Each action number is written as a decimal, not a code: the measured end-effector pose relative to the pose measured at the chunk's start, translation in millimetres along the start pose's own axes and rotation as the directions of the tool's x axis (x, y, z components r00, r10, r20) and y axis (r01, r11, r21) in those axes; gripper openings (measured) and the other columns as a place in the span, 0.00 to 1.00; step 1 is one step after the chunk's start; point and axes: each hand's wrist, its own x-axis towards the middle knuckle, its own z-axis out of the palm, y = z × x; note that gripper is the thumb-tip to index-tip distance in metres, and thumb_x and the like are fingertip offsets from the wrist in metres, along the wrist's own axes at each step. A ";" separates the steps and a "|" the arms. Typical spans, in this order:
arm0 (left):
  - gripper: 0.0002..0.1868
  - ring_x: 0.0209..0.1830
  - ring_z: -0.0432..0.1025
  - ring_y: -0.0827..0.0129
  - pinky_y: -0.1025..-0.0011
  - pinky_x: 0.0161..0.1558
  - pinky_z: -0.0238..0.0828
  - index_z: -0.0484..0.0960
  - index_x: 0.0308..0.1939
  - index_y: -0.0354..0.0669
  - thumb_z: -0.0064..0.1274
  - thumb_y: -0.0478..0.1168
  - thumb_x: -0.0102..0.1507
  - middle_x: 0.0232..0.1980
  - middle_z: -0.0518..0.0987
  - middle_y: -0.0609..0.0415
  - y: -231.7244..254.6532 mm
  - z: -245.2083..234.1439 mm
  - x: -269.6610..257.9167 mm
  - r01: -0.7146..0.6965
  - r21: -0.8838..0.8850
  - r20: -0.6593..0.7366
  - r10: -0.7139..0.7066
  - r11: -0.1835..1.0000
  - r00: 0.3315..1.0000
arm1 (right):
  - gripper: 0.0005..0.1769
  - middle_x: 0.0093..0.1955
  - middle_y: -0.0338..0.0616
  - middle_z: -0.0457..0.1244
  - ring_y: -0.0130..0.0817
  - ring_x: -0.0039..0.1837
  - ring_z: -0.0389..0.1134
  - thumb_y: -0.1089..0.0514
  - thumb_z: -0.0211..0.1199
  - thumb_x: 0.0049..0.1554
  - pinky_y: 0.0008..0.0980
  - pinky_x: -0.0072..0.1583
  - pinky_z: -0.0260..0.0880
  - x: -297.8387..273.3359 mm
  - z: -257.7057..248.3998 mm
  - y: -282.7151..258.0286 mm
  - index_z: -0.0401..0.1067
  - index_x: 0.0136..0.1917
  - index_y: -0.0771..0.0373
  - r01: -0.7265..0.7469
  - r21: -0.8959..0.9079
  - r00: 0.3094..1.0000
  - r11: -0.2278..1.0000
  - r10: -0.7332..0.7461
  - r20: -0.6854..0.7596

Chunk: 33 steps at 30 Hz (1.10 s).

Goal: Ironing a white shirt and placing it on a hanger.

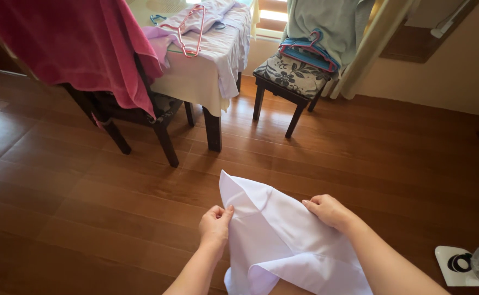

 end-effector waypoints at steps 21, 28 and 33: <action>0.10 0.44 0.77 0.54 0.60 0.46 0.72 0.77 0.45 0.42 0.51 0.37 0.60 0.41 0.80 0.46 -136.7 -36.2 -28.0 -0.867 0.464 0.612 0.642 0.183 0.463 | 0.27 0.52 0.50 0.73 0.43 0.55 0.73 0.36 0.60 0.60 0.41 0.60 0.70 24.5 10.8 -4.0 0.80 0.55 0.60 -0.076 -0.162 0.997 0.984 0.071 -0.035; 0.15 0.44 0.75 0.44 0.56 0.42 0.71 0.80 0.33 0.35 0.60 0.33 0.43 0.42 0.80 0.40 -143.0 -10.7 -34.8 -0.875 0.457 0.666 0.590 0.161 0.456 | 0.18 0.48 0.49 0.74 0.41 0.52 0.74 0.46 0.66 0.56 0.41 0.57 0.72 20.2 17.6 -2.8 0.82 0.50 0.61 -0.012 -0.120 0.985 0.993 -0.009 -0.174; 0.10 0.48 0.76 0.42 0.53 0.48 0.73 0.85 0.42 0.42 0.61 0.38 0.57 0.43 0.81 0.38 -64.0 -25.9 -62.0 -0.740 0.542 0.801 0.021 0.397 0.598 | 0.15 0.46 0.51 0.74 0.42 0.50 0.75 0.48 0.65 0.57 0.41 0.56 0.73 11.5 16.6 -11.5 0.82 0.48 0.61 0.016 -0.116 0.986 0.993 -0.035 -0.165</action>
